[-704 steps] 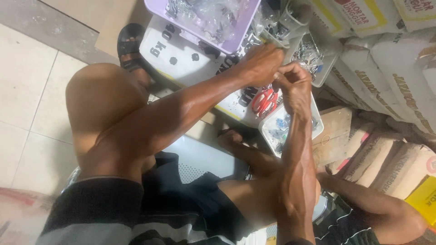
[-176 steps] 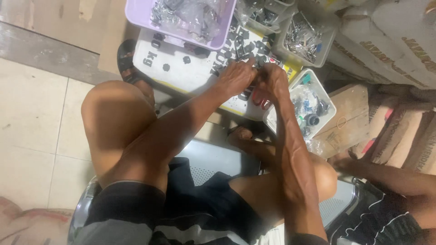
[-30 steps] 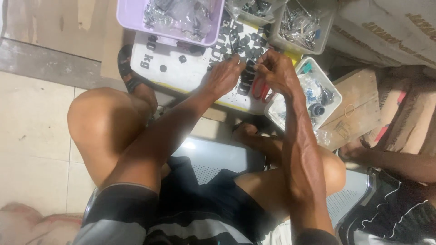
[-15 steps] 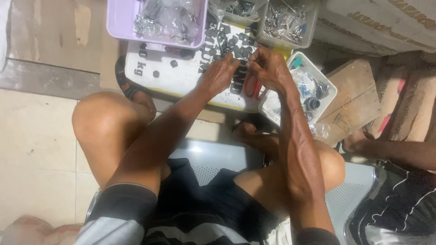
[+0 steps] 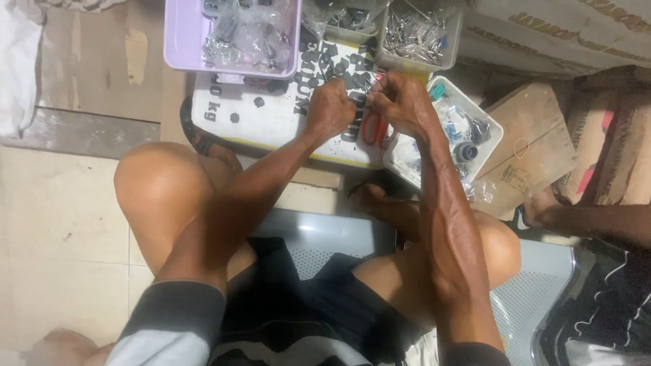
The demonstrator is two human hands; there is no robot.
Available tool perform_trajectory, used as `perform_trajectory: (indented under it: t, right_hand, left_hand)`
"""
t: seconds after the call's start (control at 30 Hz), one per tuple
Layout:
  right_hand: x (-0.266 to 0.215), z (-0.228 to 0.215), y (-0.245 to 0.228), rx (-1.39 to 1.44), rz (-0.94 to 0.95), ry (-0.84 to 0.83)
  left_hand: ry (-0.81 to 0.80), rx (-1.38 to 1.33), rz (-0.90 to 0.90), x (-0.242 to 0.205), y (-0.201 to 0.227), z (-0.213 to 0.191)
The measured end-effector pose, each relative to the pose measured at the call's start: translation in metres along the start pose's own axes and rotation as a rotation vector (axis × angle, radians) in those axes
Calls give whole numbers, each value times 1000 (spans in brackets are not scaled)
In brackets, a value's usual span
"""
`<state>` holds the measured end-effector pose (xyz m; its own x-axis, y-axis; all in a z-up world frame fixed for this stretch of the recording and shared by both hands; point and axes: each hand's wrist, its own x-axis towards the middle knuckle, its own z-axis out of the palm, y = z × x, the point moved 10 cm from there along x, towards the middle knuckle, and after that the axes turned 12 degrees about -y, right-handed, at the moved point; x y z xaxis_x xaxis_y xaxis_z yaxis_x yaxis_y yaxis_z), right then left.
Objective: The person sits on a low stool and sorts small metal hardware items, such as screws and bolts, from a purple container onto a white digital scale. They handle the items by hand, picking them up and placing them down repeatedly.
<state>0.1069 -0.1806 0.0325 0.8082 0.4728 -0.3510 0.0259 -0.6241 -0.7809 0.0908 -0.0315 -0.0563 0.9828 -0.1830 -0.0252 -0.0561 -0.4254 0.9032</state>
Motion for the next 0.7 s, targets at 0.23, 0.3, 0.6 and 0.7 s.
perform_trajectory:
  t: [0.23, 0.3, 0.6, 0.7]
  right_hand:
    - [-10, -23, -78, 236, -275, 21]
    - [-14, -29, -89, 390, -300, 35]
    - [-13, -23, -94, 418, -447, 173]
    - [-11, -22, -102, 439, -453, 188]
  left_hand:
    - [-52, -133, -304, 11, 85, -84]
    - [-1, -37, -202, 27, 94, -103]
    - [43, -476, -274, 28, 80, -125]
    - [30, -531, -263, 29, 90, -123]
